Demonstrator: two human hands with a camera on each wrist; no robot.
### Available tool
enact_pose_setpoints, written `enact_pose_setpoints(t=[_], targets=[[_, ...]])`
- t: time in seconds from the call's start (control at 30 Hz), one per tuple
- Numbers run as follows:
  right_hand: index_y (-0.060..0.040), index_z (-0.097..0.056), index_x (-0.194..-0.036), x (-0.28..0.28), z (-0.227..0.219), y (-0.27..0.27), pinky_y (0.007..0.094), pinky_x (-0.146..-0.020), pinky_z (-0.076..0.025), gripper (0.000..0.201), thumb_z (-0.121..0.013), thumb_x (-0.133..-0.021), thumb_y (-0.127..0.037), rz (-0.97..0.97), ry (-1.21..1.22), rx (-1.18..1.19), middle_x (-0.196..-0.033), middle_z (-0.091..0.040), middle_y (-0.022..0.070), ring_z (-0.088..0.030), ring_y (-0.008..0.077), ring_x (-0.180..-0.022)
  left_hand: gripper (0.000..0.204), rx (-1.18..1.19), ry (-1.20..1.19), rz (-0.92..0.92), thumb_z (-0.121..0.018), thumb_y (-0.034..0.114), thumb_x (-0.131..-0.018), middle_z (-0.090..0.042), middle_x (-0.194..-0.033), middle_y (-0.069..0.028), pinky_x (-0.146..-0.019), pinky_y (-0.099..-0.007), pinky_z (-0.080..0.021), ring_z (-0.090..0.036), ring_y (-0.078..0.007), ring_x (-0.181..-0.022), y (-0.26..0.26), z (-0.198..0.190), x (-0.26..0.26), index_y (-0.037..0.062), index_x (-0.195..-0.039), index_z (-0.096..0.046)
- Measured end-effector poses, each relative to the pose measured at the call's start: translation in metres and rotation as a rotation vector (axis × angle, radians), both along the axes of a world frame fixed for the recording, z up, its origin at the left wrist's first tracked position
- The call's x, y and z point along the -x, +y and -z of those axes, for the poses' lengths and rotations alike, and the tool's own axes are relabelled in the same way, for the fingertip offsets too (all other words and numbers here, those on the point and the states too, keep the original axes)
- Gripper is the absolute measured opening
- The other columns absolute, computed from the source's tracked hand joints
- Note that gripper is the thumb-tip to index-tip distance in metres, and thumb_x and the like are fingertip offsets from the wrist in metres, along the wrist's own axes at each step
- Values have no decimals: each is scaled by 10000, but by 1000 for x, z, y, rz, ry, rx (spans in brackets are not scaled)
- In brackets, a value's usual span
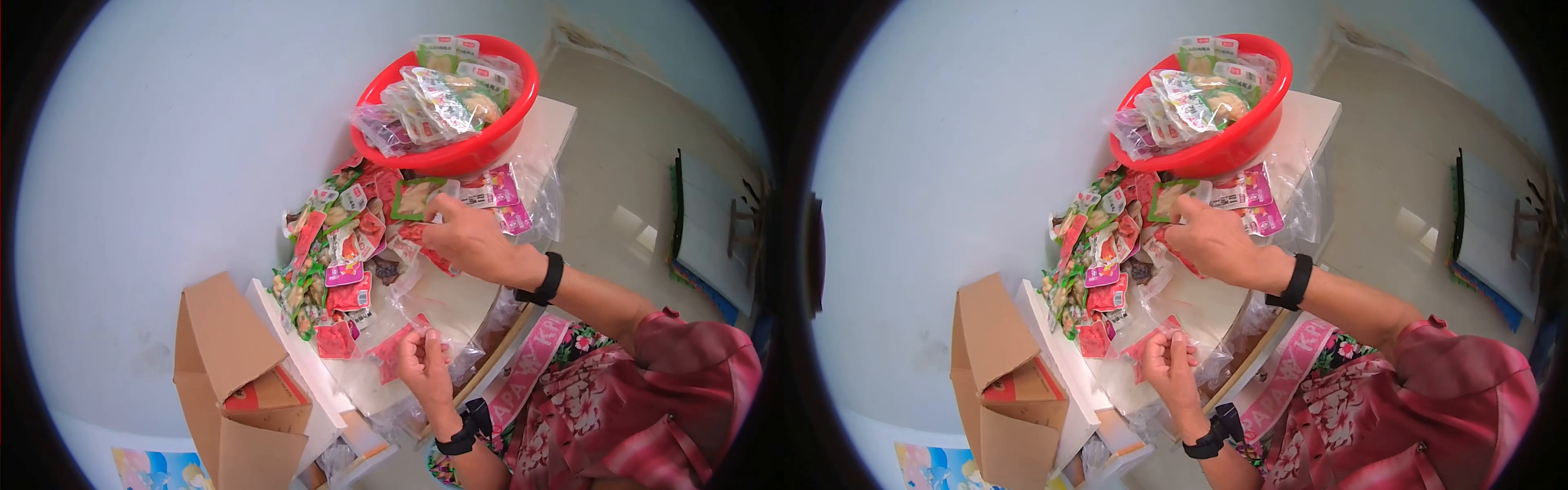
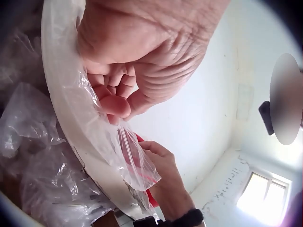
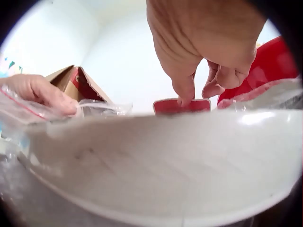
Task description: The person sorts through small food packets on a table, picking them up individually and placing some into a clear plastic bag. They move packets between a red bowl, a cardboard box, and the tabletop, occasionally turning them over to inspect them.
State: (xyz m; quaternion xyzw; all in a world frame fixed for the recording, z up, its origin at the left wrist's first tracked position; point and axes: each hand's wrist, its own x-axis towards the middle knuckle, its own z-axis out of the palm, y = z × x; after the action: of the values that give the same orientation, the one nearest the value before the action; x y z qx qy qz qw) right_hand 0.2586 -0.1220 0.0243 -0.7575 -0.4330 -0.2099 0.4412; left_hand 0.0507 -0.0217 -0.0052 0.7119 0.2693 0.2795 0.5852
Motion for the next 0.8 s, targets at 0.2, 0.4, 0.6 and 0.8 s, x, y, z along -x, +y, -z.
enact_pose_setpoints(t=[0.2, 0.4, 0.6, 0.8], targets=[[-46, -536, -1015, 7, -14, -32, 397, -581, -509, 117, -640, -961, -45, -93, 285, -210, -797, -621, 130, -660, 301, -680, 143, 42, -43, -23, -695, 148, -1003, -673, -877, -22, -564, -209, -499, -617, -71, -700, -2, 4, 1, 17, -1031, -644], [-34, -492, -1033, 24, -15, -65, 296, -406, -381, 107, -542, -1074, -119, -246, 879, -418, -683, -594, 54, -550, 122, -439, 136, 55, -84, -42, -687, 143, -1005, -668, -860, -28, -573, -210, -482, -600, -72, -677, -6, 1, 1, 15, -1020, -644], [-57, -475, -1062, 27, 2, -84, 243, -392, -345, 137, -515, -1099, -183, -323, 1159, -513, -562, -547, 13, -522, 93, -412, 137, 48, -91, -51, -683, 145, -1009, -661, -835, -30, -574, -213, -472, -586, -71, -664, -9, -3, 1, 16, -989, -642], [-51, -477, -1057, 53, 10, -87, 241, -385, -351, 159, -540, -1093, -192, -375, 1245, -506, -569, -544, 9, -520, 100, -404, 116, -119, -113, -132, -688, 125, -1004, -667, -854, -27, -590, -229, -471, -584, -77, -680, -26, -14, 0, 14, -1008, -655]])
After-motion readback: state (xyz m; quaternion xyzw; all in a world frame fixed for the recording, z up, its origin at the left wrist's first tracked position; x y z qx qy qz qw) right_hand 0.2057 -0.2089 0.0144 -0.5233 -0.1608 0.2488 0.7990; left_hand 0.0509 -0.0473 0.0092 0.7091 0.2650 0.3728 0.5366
